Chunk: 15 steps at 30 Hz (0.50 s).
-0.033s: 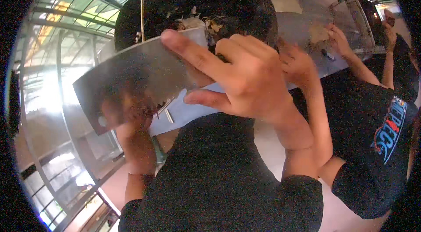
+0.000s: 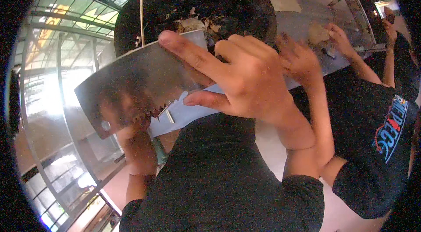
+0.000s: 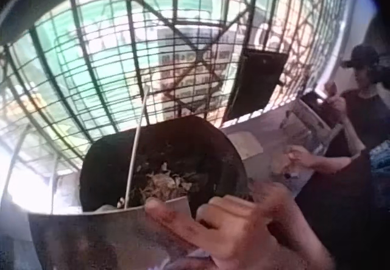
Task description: The person prepares skewers by threading pieces of meat onto wooden sticks and uses a serrated metal blade to scrape and adjust the items while working over a grill.
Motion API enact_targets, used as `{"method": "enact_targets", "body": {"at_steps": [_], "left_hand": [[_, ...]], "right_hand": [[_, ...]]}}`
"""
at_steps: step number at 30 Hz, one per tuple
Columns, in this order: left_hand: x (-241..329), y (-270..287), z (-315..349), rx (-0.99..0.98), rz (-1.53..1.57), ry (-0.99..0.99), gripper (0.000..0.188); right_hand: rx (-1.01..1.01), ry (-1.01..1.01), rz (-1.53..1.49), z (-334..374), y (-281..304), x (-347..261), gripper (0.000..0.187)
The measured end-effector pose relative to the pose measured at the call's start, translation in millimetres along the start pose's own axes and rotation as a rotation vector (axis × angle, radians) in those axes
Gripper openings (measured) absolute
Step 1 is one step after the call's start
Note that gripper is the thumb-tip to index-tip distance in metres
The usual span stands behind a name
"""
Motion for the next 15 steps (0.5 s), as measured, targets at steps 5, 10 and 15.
{"method": "enact_targets", "body": {"at_steps": [5,10,15], "left_hand": [[-6,0,4,0.003,-0.190,0.003,0.040],[-11,-4,6,0.012,-0.400,-0.031,0.042],[-14,-8,4,0.023,-0.555,-0.069,0.043]], "right_hand": [[0.021,0.006,-0.014,0,-2,6,0.080],[0.108,-0.056,-0.059,-1,-2,15,0.077],[0.106,-0.060,0.033,-5,1,3,0.074]]}}
Point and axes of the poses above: each hand's wrist, its own z-axis away from the middle knuckle, its own y-axis out of the back of the hand, x = y × z, the point moved 2 cm from there along -z, towards the middle knuckle, and after that the axes turned 4 degrees about -x, right-handed, at the moved point
